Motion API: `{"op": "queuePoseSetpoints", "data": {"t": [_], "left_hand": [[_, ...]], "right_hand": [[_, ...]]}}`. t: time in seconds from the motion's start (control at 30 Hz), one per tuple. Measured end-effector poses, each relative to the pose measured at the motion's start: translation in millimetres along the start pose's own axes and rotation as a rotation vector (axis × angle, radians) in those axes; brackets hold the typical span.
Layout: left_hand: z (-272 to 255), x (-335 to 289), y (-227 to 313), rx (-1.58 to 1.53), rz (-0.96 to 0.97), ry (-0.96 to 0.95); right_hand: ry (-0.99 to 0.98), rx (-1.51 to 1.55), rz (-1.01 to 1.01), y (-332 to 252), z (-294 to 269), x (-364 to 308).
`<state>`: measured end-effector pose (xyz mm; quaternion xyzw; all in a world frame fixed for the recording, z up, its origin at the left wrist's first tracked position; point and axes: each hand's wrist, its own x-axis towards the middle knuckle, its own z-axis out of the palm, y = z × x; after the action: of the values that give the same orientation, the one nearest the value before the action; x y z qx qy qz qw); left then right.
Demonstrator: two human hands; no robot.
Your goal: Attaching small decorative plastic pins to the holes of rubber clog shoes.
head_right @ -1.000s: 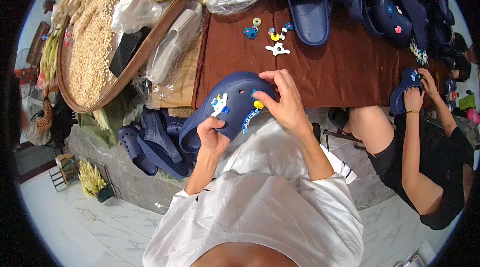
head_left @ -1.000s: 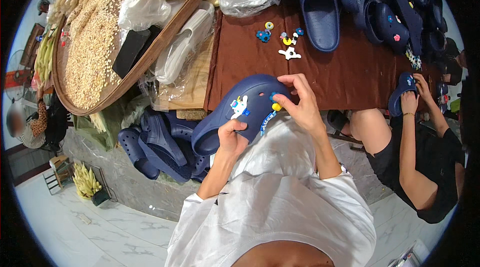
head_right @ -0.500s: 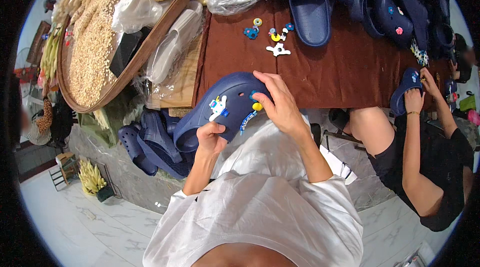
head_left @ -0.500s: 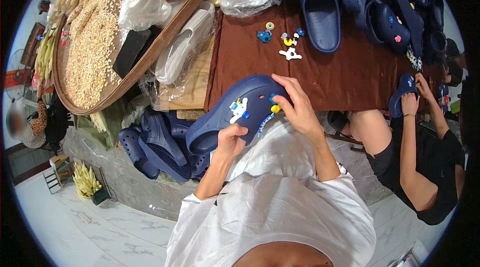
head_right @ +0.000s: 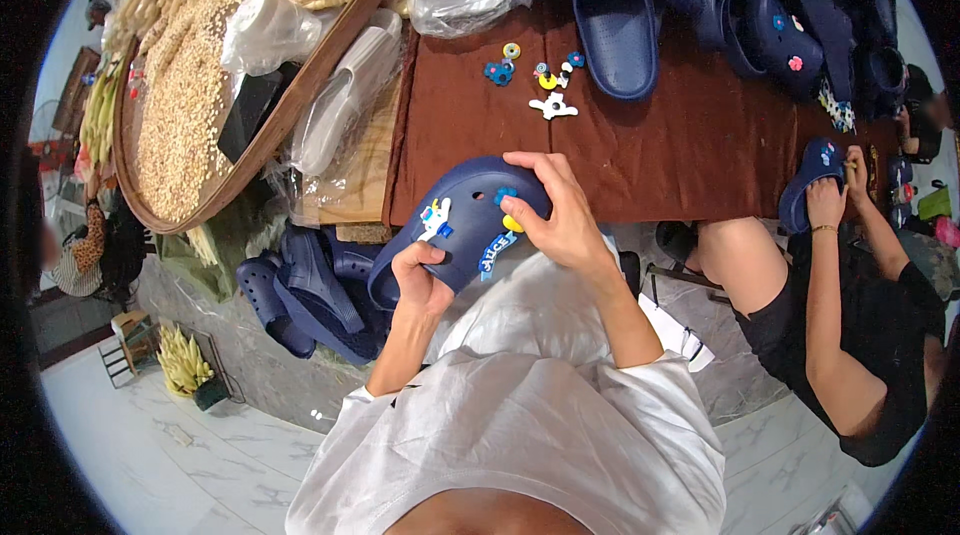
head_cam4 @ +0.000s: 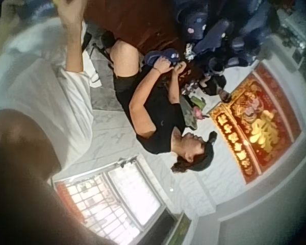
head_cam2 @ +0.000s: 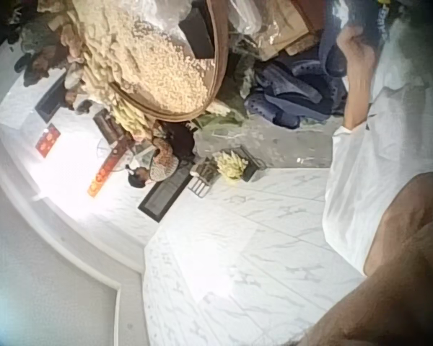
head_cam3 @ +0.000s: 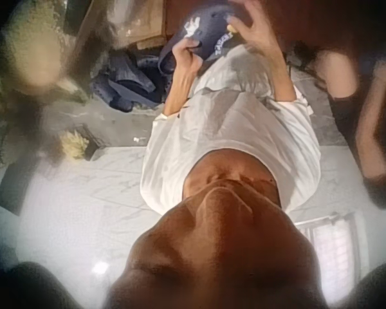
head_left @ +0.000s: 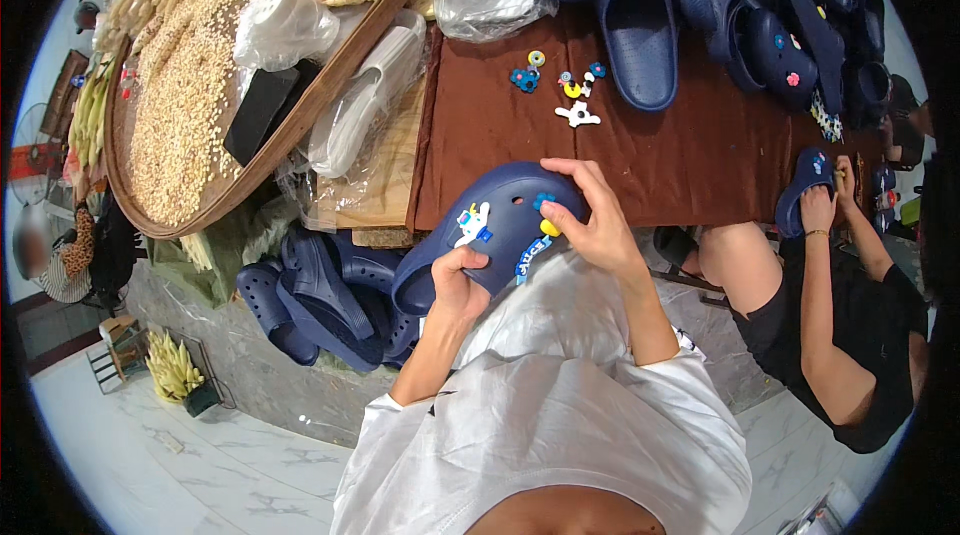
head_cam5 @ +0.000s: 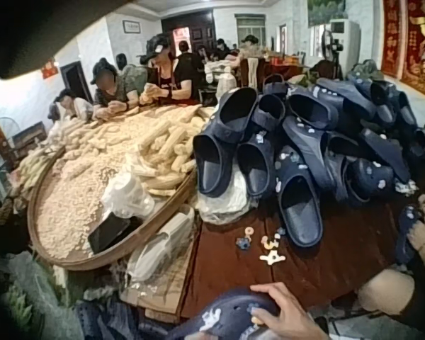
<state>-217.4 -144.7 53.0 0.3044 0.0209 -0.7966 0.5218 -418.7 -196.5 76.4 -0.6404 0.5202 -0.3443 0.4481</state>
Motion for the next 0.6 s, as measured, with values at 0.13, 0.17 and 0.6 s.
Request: {"op": "queuePoseSetpoints", "data": {"t": [0.13, 0.17, 0.6], "left_hand": [[0, 3, 0, 0.031, 0.000, -0.006], [0, 4, 0, 0.034, 0.013, 0.007], [7, 0, 5, -0.018, 0.006, 0.199]], "right_hand": [[0.033, 0.020, 0.011, 3, 3, 2], [0.039, 0.011, -0.002, 4, 4, 2], [0.238, -0.127, 0.065, 24, -7, 32]]}}
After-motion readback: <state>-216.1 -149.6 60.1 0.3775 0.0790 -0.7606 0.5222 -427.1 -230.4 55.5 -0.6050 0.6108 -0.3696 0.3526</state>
